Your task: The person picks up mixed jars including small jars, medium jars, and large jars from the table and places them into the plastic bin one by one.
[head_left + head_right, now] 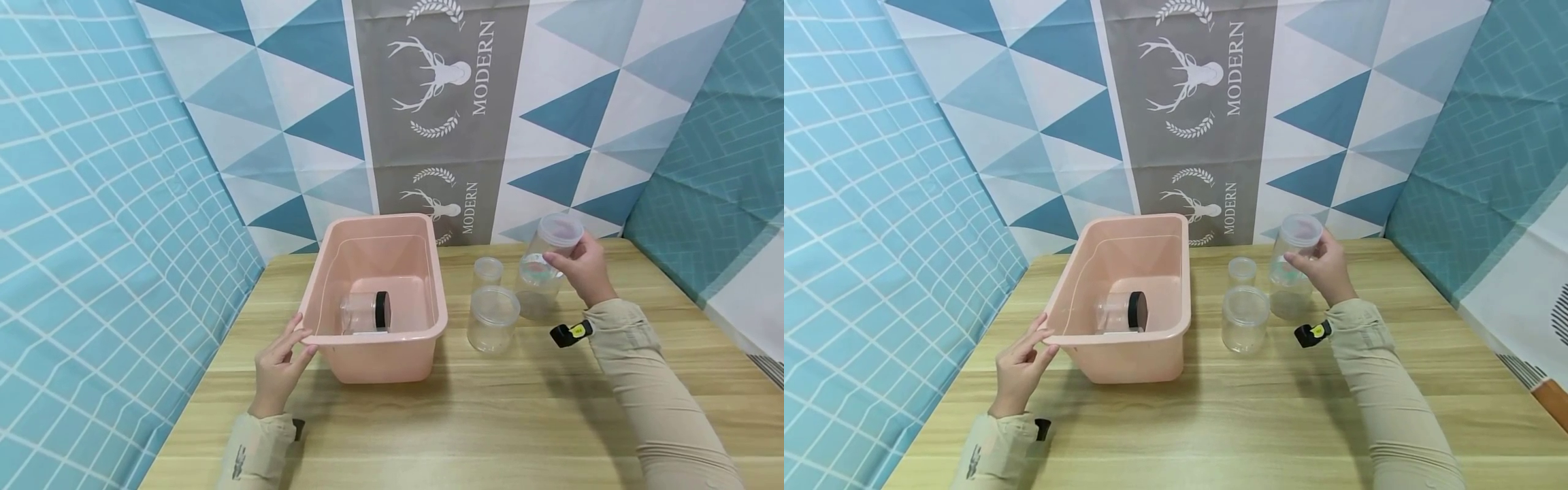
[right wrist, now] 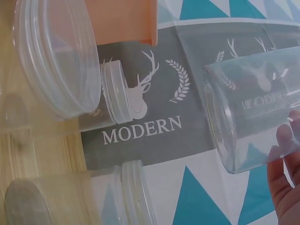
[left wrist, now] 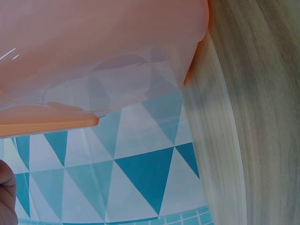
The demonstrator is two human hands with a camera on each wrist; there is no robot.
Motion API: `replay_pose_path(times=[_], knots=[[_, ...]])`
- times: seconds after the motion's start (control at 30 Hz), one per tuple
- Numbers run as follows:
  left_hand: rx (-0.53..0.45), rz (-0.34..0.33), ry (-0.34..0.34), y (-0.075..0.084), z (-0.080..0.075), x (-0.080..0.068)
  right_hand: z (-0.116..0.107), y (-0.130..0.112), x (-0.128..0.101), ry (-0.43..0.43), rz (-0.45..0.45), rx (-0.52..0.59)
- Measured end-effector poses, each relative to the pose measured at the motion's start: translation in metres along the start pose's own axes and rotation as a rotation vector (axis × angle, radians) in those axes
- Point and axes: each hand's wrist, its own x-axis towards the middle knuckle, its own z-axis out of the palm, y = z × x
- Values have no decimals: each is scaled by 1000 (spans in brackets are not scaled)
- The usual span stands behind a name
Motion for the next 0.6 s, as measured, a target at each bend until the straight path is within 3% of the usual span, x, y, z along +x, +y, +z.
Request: replay_pose_path(times=[0.37, 0.6], knots=[[1, 19, -5, 0, 1, 2, 10, 2, 0, 23, 14, 83], [6, 13, -4, 0, 0, 1, 16, 1, 0, 8, 27, 76]])
